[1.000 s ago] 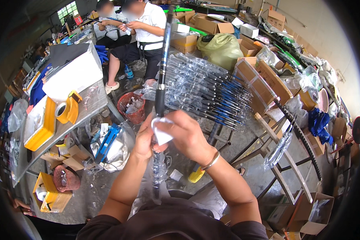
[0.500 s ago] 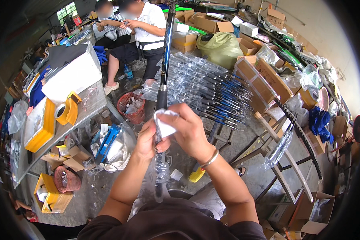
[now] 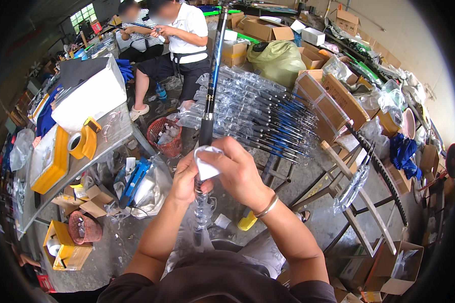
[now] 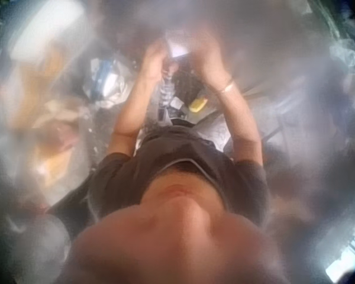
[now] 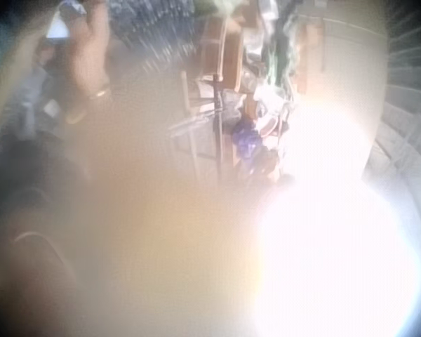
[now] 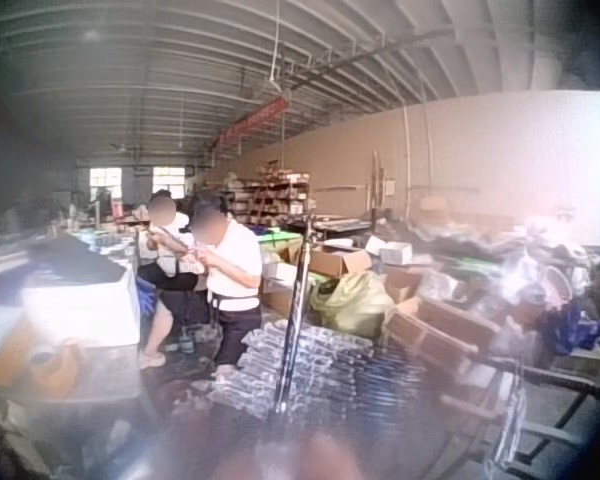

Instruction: The person cleans the handle of a fishing rod using a white cloth. They wipe the black grip section thoroughly while holding the rod vertically. The person then places the cleaned rod onto a metal rack filled with other similar rods.

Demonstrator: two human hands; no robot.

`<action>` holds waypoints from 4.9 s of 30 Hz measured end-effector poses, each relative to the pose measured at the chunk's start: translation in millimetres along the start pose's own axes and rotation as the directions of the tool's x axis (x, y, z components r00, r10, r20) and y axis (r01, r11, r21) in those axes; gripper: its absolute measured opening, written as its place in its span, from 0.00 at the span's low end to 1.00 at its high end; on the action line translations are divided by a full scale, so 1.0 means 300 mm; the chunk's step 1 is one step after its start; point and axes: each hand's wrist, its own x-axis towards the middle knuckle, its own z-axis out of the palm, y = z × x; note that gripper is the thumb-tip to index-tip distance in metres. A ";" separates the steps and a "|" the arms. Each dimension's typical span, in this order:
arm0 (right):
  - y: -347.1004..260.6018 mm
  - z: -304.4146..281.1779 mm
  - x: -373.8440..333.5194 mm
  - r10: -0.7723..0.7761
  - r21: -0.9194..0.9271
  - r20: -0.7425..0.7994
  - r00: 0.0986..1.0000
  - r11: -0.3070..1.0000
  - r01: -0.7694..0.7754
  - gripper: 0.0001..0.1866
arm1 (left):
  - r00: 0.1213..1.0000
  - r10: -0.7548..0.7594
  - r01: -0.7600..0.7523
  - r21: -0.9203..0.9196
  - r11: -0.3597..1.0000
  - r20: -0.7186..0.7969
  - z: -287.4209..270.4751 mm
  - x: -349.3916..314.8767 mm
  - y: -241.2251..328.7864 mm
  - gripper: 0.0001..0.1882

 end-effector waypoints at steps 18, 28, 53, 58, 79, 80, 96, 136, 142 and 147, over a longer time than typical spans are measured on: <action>0.071 -0.018 -0.084 0.161 0.168 0.042 0.986 0.972 -0.166 0.21 | 0.998 -0.030 0.039 -0.150 0.988 0.063 -0.042 0.008 -0.023 0.23; 0.102 -0.023 0.036 0.419 0.035 -0.213 0.883 0.906 -0.422 0.10 | 0.994 -0.027 0.040 -0.122 0.992 0.110 -0.029 0.009 -0.030 0.22; 0.203 -0.022 -0.002 0.695 0.803 0.138 0.706 0.339 -0.491 0.11 | 0.996 0.020 -0.011 -0.108 0.994 0.083 -0.043 -0.001 -0.014 0.22; 0.167 -0.035 -0.003 0.718 0.733 -0.029 0.695 0.488 -0.473 0.07 | 0.997 0.010 -0.001 -0.118 0.993 0.072 -0.038 -0.006 -0.013 0.22; 0.070 0.071 -0.063 0.146 0.065 -0.158 0.977 0.988 -0.138 0.21 | 0.999 -0.025 0.027 -0.048 0.998 0.045 -0.016 -0.027 -0.049 0.19; 0.059 0.088 -0.082 0.232 0.206 -0.125 0.965 0.957 -0.203 0.19 | 1.000 -0.022 0.022 -0.046 0.999 0.011 -0.015 -0.028 -0.054 0.19; 0.129 -0.023 0.104 -0.005 -0.376 -0.126 0.992 0.926 -0.043 0.14 | 1.000 -0.019 0.022 0.134 0.991 -0.025 -0.043 -0.056 -0.063 0.19; 0.242 -0.155 0.173 0.579 0.931 -0.204 0.790 0.364 -0.026 0.13 | 0.877 -0.331 0.409 -0.180 0.894 0.349 -0.054 -0.068 -0.122 0.26; 0.190 -0.040 -0.049 0.666 0.796 -0.033 0.745 0.469 -0.383 0.11 | 0.916 -0.317 0.353 -0.119 0.928 0.245 -0.068 -0.071 -0.146 0.25; 0.177 -0.037 -0.078 0.527 0.590 -0.077 0.846 0.708 -0.388 0.11 | 0.985 -0.171 0.172 0.348 0.922 -0.032 -0.038 -0.088 -0.182 0.17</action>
